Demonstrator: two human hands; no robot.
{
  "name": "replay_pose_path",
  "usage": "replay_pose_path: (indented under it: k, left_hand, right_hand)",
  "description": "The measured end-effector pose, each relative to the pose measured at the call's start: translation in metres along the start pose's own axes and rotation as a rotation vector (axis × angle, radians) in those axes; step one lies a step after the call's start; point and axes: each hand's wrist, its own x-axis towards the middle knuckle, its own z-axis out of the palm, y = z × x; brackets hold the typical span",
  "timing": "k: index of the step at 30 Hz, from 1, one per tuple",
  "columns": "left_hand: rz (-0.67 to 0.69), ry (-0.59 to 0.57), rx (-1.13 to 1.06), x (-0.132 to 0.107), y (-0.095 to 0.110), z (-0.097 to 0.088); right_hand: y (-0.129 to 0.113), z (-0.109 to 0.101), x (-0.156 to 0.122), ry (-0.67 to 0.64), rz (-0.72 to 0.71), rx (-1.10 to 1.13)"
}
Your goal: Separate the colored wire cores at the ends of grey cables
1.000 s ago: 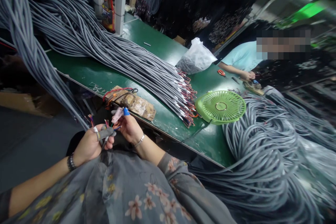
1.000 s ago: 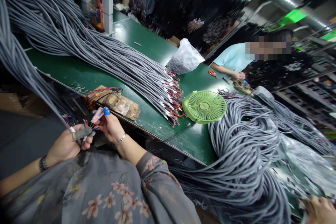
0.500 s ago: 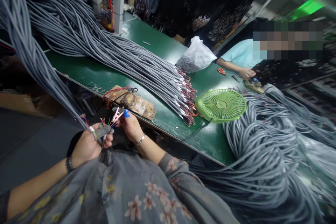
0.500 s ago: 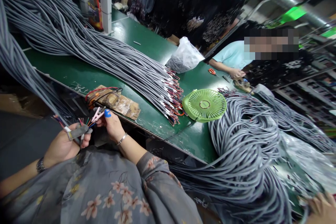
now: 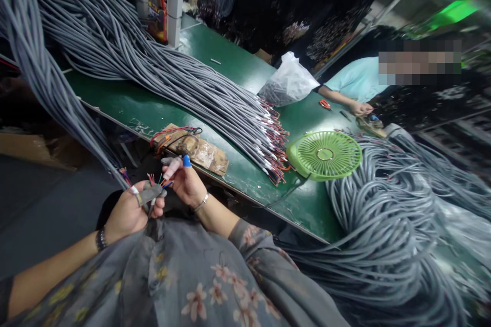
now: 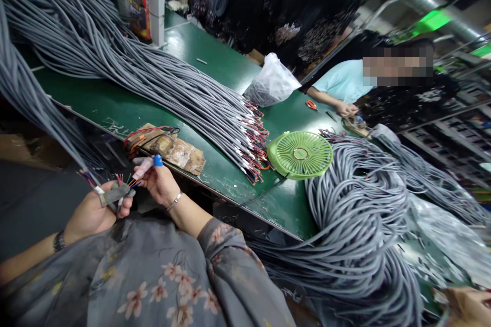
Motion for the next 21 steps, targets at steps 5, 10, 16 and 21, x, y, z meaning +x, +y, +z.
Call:
replay_pose_path:
  k: [5, 10, 16, 21]
  left_hand:
    - [0.068, 0.035, -0.066, -0.003, -0.004, -0.005]
    - [0.060, 0.051, -0.099, 0.002, -0.003, -0.004]
    - [0.043, 0.050, -0.096, 0.006, -0.002, 0.003]
    - [0.034, 0.077, -0.081, 0.009, -0.006, 0.002]
  right_hand:
    - [-0.003, -0.001, -0.004, -0.027, 0.002, -0.028]
    - [0.000, -0.003, -0.005, -0.013, -0.047, -0.049]
    - [0.001, -0.003, -0.001, -0.017, -0.039, -0.034]
    - [0.001, 0.001, 0.003, 0.012, -0.023, 0.023]
